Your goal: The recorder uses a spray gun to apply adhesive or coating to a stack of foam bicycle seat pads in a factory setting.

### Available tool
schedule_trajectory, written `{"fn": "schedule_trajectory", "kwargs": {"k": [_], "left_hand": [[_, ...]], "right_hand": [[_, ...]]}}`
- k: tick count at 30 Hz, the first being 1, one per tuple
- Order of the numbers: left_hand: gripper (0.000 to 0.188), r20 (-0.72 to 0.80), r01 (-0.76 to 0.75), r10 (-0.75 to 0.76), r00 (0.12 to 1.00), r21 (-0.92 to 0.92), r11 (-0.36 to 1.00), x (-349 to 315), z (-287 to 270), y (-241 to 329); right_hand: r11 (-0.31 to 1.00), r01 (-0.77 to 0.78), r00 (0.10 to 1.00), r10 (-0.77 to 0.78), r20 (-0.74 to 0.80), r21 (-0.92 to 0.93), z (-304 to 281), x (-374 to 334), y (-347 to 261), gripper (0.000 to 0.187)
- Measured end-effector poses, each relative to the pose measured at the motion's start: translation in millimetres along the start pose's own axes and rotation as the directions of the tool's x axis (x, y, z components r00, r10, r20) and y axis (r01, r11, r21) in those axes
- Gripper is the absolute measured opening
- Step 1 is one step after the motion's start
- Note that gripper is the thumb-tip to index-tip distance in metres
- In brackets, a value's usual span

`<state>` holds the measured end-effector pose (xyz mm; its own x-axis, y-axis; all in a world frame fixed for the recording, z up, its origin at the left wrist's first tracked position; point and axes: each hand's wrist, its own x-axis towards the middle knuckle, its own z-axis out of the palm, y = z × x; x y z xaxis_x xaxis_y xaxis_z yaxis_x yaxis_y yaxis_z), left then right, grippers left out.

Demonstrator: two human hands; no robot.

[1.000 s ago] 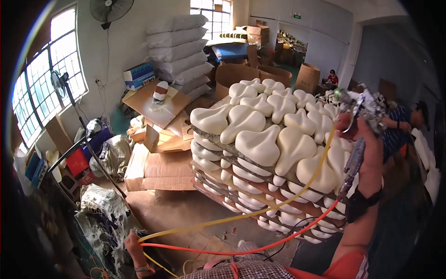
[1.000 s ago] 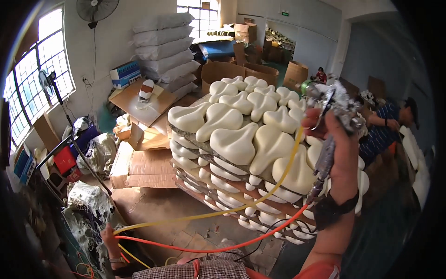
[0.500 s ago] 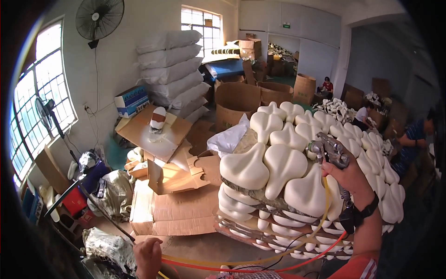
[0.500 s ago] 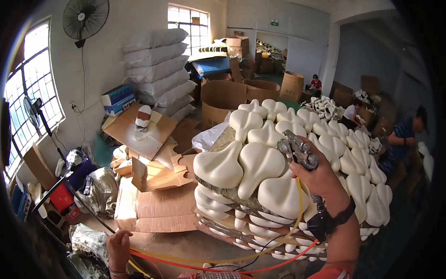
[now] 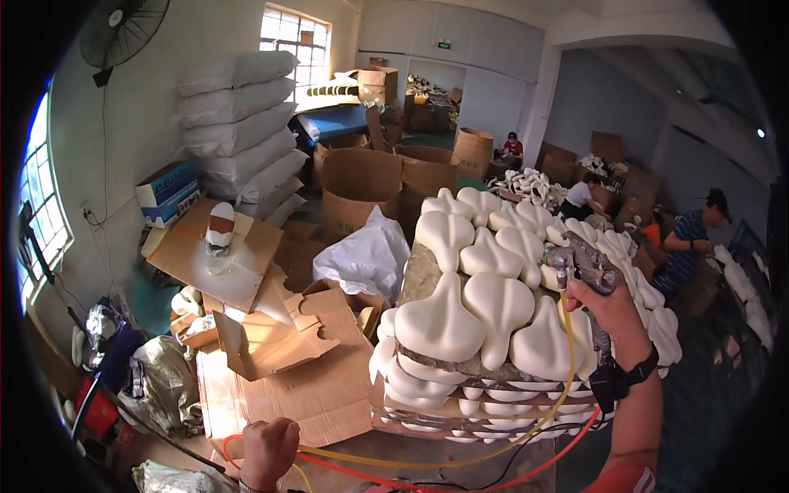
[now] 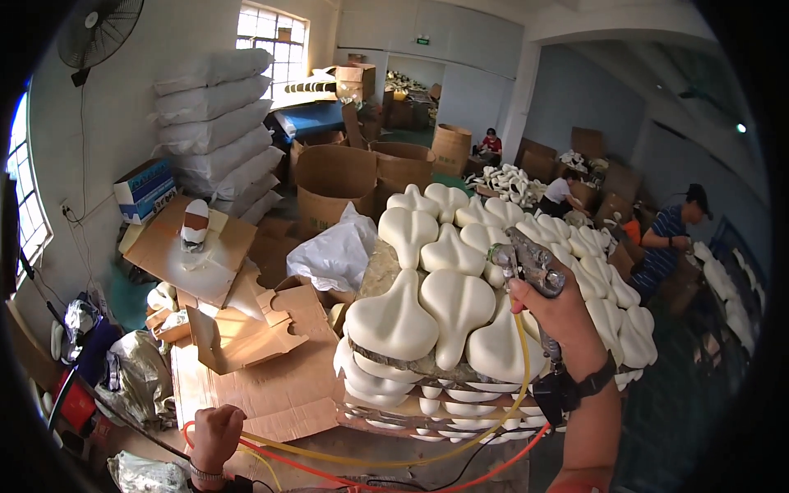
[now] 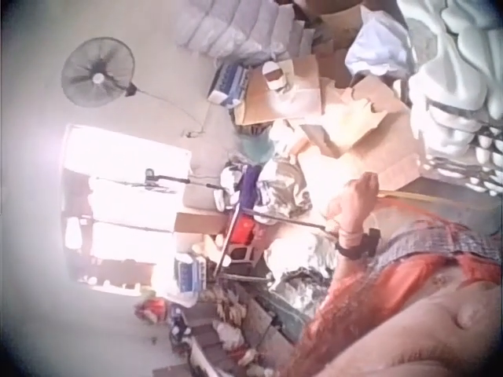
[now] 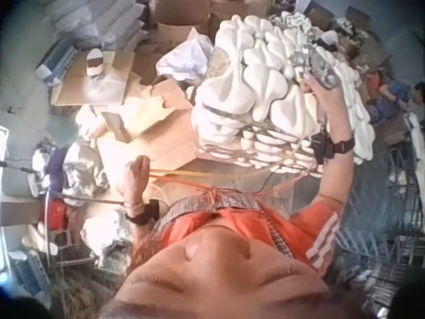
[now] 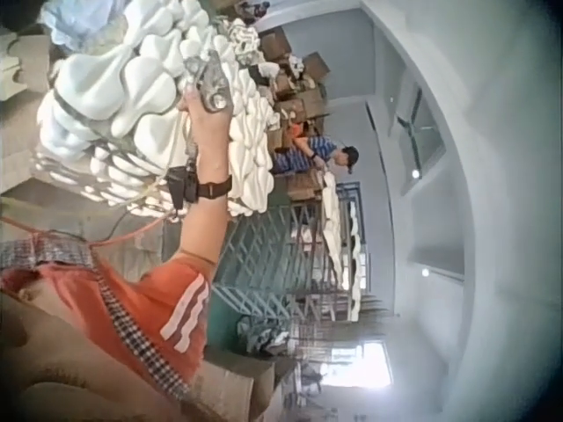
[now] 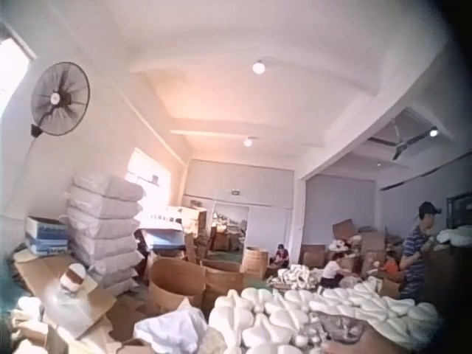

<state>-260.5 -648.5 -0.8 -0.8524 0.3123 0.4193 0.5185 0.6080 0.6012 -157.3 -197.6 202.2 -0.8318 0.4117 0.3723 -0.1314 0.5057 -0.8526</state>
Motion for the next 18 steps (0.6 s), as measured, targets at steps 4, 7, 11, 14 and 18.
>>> {"fn": "schedule_trajectory", "kwargs": {"k": [4, 7, 11, 14, 18], "left_hand": [[0.017, 0.102, 0.060, -0.057, 0.993, -0.028, 0.998, -2, -6, -26], [0.018, 0.171, -0.020, 0.029, 0.985, -0.053, 0.998, -4, -10, -37], [0.017, 0.206, 0.025, -0.018, 0.978, -0.030, 0.999, -16, -20, -53], [0.017, 0.278, -0.031, 0.054, 0.959, -0.085, 0.996, -17, -19, -69], [0.017, 0.308, -0.054, 0.084, 0.948, -0.103, 0.993, -17, -22, -70]], "right_hand": [[1.000, -0.017, 0.997, 0.016, -0.075, -0.016, 26, -7, -19, 0.028], [0.997, -0.033, 0.995, 0.027, -0.094, -0.067, 27, -6, -21, 0.026], [0.994, -0.074, 0.997, 0.071, -0.039, -0.086, 45, -19, -34, 0.024], [0.993, -0.057, 0.990, 0.043, -0.132, -0.102, 52, -20, -42, 0.021], [0.984, -0.075, 0.991, 0.057, -0.119, -0.159, 59, -38, -54, 0.019]]}}
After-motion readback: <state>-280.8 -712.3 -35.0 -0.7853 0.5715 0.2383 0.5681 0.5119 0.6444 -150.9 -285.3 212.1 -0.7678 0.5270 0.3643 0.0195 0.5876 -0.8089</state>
